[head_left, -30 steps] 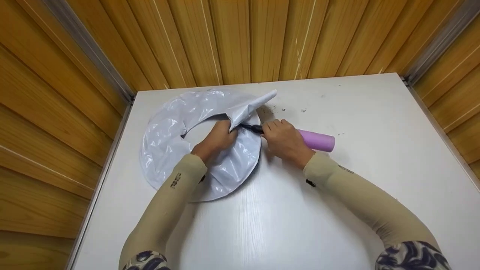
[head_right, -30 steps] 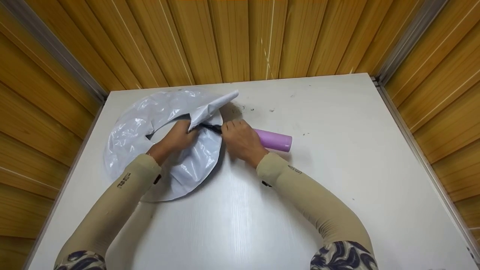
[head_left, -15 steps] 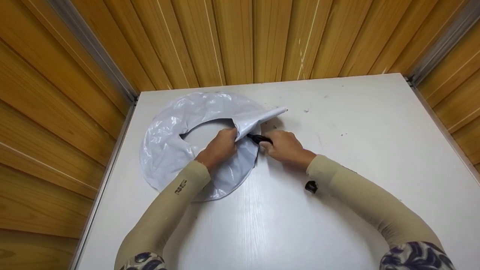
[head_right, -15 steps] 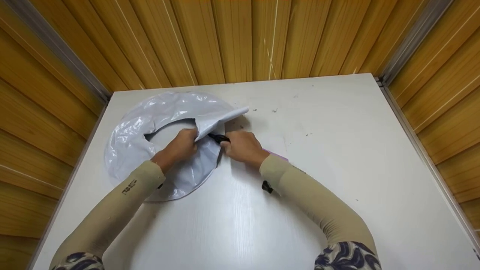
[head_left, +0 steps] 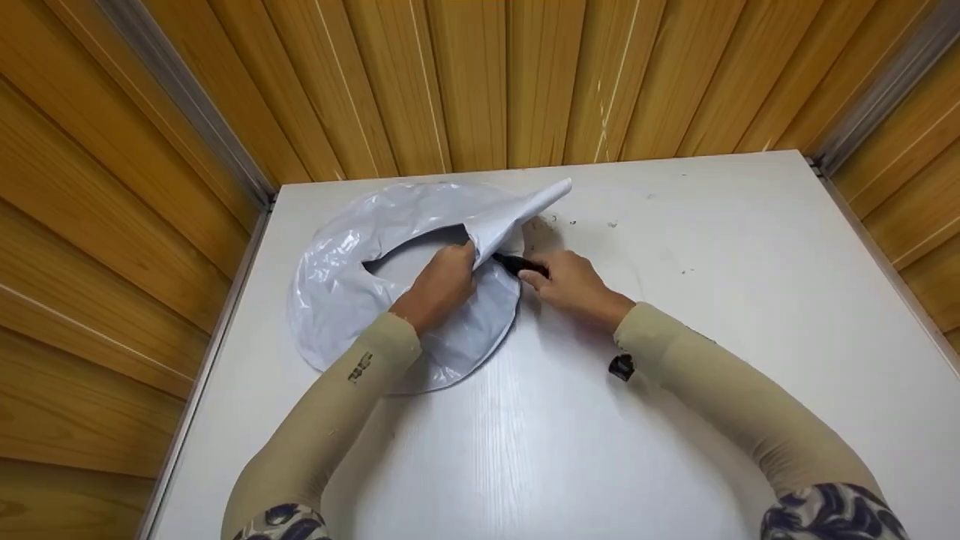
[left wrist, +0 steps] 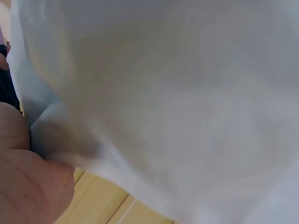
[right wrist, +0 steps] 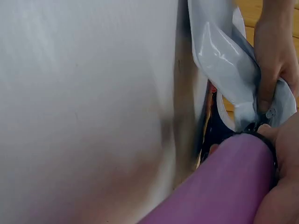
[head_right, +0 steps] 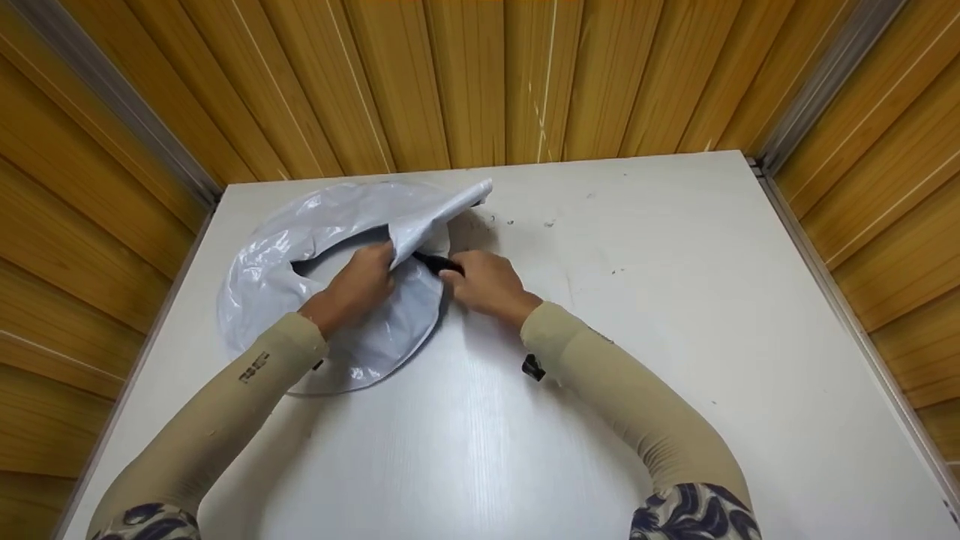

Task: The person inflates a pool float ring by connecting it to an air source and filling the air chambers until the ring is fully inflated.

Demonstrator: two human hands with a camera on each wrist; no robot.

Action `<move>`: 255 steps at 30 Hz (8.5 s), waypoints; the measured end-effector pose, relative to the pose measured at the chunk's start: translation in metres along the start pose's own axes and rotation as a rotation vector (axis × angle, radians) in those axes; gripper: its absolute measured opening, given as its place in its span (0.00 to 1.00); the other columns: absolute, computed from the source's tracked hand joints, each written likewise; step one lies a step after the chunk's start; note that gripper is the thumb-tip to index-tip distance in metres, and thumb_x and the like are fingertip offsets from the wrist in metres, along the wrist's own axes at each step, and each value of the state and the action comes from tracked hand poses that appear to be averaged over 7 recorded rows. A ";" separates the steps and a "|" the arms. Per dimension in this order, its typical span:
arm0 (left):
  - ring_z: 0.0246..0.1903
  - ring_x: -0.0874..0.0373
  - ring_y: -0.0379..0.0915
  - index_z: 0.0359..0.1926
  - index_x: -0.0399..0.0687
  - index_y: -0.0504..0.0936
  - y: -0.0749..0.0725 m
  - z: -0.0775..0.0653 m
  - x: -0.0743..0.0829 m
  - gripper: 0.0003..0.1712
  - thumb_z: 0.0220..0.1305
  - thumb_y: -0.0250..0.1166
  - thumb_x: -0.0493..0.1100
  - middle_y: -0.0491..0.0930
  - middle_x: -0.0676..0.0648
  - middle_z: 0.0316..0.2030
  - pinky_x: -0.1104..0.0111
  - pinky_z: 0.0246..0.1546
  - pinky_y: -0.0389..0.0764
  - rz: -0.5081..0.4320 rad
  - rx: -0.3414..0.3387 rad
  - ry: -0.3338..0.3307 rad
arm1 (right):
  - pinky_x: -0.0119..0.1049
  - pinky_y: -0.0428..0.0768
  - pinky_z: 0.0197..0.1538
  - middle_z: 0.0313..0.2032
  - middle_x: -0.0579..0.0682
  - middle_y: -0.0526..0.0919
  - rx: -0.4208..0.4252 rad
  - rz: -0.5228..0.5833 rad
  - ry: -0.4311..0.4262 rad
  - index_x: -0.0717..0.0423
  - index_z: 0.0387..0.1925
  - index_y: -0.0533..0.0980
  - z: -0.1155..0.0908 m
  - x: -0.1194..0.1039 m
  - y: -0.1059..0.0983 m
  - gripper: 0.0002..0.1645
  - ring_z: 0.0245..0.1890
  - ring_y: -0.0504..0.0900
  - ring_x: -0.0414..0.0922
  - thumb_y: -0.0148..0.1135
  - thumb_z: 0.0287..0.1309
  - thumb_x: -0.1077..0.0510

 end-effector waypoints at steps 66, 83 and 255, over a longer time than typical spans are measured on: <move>0.53 0.38 0.87 0.57 0.40 0.84 0.049 0.003 -0.090 0.39 0.69 0.60 0.71 0.89 0.36 0.54 0.44 0.55 0.82 -0.240 -0.017 -0.654 | 0.54 0.79 0.44 0.31 0.55 0.86 -0.002 -0.369 -0.128 0.57 0.37 0.81 -0.005 0.021 -0.009 0.21 0.33 0.81 0.54 0.64 0.74 0.43; 0.67 0.32 0.69 0.82 0.37 0.45 0.041 -0.019 -0.063 0.51 0.79 0.53 0.66 0.64 0.28 0.70 0.45 0.69 0.74 -0.029 -0.068 -0.612 | 0.54 0.82 0.51 0.46 0.55 0.84 -0.076 -0.399 -0.160 0.58 0.59 0.82 -0.012 0.031 0.001 0.30 0.43 0.82 0.53 0.64 0.73 0.38; 0.41 0.50 0.77 0.56 0.50 0.80 0.060 0.018 0.039 0.17 0.80 0.59 0.55 0.81 0.47 0.39 0.57 0.48 0.79 -0.030 -0.183 0.069 | 0.49 0.73 0.52 0.47 0.58 0.84 0.144 -0.128 -0.095 0.55 0.65 0.81 -0.081 0.090 -0.091 0.29 0.47 0.78 0.53 0.74 0.65 0.51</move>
Point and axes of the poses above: each hand's wrist, its own z-axis towards the middle knuckle, its own y-axis out of the palm, x = y × z, the point moved 10 cm from there along z, towards the middle knuckle
